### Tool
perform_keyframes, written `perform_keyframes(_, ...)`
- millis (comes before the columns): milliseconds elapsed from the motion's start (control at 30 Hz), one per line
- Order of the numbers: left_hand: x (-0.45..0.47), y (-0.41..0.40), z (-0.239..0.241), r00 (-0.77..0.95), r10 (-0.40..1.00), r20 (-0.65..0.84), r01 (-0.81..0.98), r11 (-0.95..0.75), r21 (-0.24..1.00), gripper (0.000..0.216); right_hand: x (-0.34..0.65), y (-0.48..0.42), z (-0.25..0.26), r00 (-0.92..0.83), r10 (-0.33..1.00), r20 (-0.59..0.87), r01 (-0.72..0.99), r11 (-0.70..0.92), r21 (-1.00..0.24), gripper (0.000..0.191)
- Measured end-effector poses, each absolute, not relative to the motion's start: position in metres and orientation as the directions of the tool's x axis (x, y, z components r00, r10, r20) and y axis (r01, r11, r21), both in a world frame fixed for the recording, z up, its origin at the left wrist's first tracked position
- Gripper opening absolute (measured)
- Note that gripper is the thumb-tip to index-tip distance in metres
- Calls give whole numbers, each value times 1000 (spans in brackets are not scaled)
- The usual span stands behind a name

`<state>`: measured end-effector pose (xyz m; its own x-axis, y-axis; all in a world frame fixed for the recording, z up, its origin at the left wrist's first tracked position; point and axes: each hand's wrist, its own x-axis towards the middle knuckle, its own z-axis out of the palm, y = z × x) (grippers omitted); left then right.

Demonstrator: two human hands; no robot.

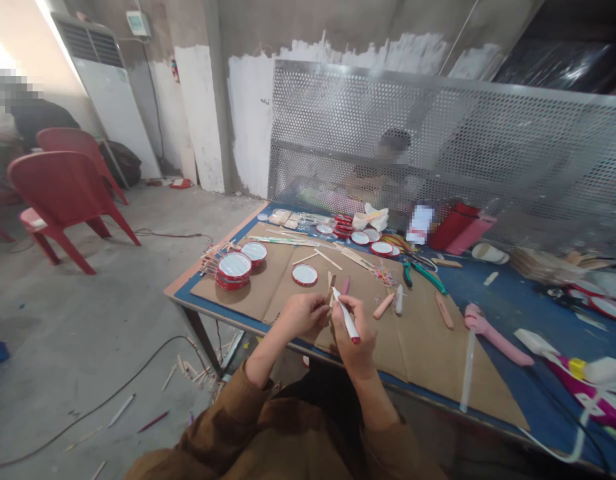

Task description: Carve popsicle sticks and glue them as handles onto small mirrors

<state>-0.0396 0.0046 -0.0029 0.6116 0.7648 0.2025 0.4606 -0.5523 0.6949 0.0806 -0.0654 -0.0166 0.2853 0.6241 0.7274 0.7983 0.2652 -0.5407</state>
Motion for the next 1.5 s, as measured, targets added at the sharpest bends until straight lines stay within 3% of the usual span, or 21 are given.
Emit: perform_keyframes(1500,-40,5,-3,613,762,210,470,-565,679,19,80,-66,-15,290,632,719,786,272,-556,14)
